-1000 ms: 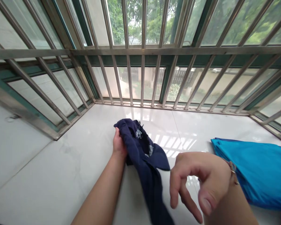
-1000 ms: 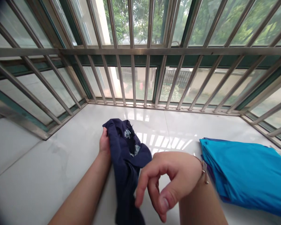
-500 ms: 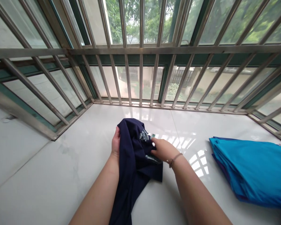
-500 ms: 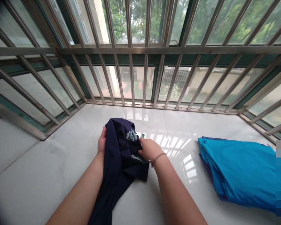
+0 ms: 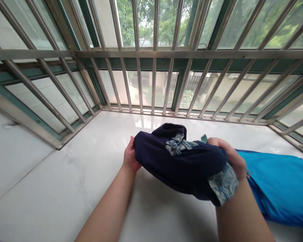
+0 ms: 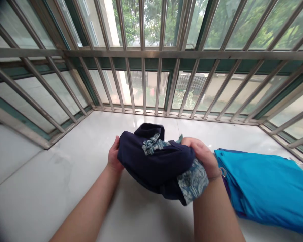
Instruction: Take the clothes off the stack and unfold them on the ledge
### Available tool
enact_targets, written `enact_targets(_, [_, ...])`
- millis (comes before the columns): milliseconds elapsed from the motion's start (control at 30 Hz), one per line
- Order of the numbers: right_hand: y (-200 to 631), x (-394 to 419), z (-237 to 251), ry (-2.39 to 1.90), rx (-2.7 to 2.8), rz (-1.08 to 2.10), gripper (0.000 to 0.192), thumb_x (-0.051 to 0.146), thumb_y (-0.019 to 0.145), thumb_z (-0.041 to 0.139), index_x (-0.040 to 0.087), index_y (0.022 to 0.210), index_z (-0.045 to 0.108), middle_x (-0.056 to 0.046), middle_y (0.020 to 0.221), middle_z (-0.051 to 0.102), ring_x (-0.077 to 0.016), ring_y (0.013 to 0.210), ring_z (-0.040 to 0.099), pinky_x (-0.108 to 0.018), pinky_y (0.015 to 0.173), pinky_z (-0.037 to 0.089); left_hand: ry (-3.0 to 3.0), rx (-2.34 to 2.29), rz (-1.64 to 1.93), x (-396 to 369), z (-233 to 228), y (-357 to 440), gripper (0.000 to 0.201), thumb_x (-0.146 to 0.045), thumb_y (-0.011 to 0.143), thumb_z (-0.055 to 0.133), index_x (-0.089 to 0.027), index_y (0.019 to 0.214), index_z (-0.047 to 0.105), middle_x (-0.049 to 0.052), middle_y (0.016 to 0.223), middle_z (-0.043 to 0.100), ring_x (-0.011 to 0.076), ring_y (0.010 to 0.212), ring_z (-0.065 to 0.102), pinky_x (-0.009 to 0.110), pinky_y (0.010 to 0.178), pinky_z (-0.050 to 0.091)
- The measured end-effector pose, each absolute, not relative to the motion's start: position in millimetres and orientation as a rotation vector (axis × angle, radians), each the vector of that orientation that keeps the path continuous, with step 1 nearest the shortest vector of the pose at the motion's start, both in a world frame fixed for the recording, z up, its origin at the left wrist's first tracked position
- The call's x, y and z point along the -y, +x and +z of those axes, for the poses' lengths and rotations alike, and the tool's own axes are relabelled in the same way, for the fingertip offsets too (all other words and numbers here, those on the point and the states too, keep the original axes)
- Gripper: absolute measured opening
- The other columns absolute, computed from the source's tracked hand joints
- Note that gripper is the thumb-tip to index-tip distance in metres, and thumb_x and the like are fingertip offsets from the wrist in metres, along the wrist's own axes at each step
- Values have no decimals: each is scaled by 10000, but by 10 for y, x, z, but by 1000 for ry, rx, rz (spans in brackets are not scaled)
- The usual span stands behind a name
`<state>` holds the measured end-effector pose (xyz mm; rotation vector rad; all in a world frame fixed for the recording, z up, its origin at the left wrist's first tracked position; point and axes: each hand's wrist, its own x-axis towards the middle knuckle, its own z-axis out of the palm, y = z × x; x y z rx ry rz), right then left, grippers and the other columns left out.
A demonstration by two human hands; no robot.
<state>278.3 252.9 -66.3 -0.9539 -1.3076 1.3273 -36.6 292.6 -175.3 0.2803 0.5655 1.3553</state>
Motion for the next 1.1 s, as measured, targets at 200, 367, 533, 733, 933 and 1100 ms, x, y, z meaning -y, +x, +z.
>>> enact_targets(200, [2723,-2994,-878,-1629,1365,421,431,620,949,606,215,1012,737,-142,1038,754,-327,1002,697,-489,958,556,225,-643,1350,-3003,-1776,-425,651,-659,1119,439,-165,1410,747,150,1280,837,379,1415,692,582,1266,516])
enact_targets(367, [2607,-2996,-1009,-1671,1715,228,388,472,1028,583,194,1254,733,-146,1128,766,-299,1048,714,-448,979,561,170,-762,1400,-3108,-1817,-328,605,-622,1116,497,-158,1404,758,156,1253,845,356,1339,746,548,1239,550])
enact_targets(533, [2039,-2847,-1273,-1688,2319,561,626,396,973,786,222,1549,614,-174,1473,685,-306,1208,732,-371,978,563,185,-779,1467,-3107,-1839,-297,570,-591,1102,533,-153,1366,784,165,1245,846,360,1312,761,545,1215,569])
enact_targets(733, [1912,-2969,-1499,-2083,2230,326,268,325,1124,536,204,1251,739,-156,1070,814,-300,969,790,-358,810,525,106,-780,1540,-3097,-1775,-341,502,-543,1119,539,-157,1293,808,141,1197,860,328,1266,786,500,1197,585])
enact_targets(933, [2321,-3042,-1174,-1629,1460,498,378,561,1096,515,222,1062,679,-61,808,773,-233,747,756,-335,715,569,9,-751,1624,-3090,-1705,-351,459,-476,1136,531,-136,1266,810,136,1170,864,300,1242,797,446,1201,578])
enact_targets(1100, [2565,-3035,-1095,-1418,1074,338,626,646,1063,515,260,1535,374,-226,1483,688,-343,1399,681,-561,1130,579,24,-714,1573,-3096,-1751,-334,495,-520,1122,539,-134,1265,813,153,1193,858,327,1253,790,485,1181,592])
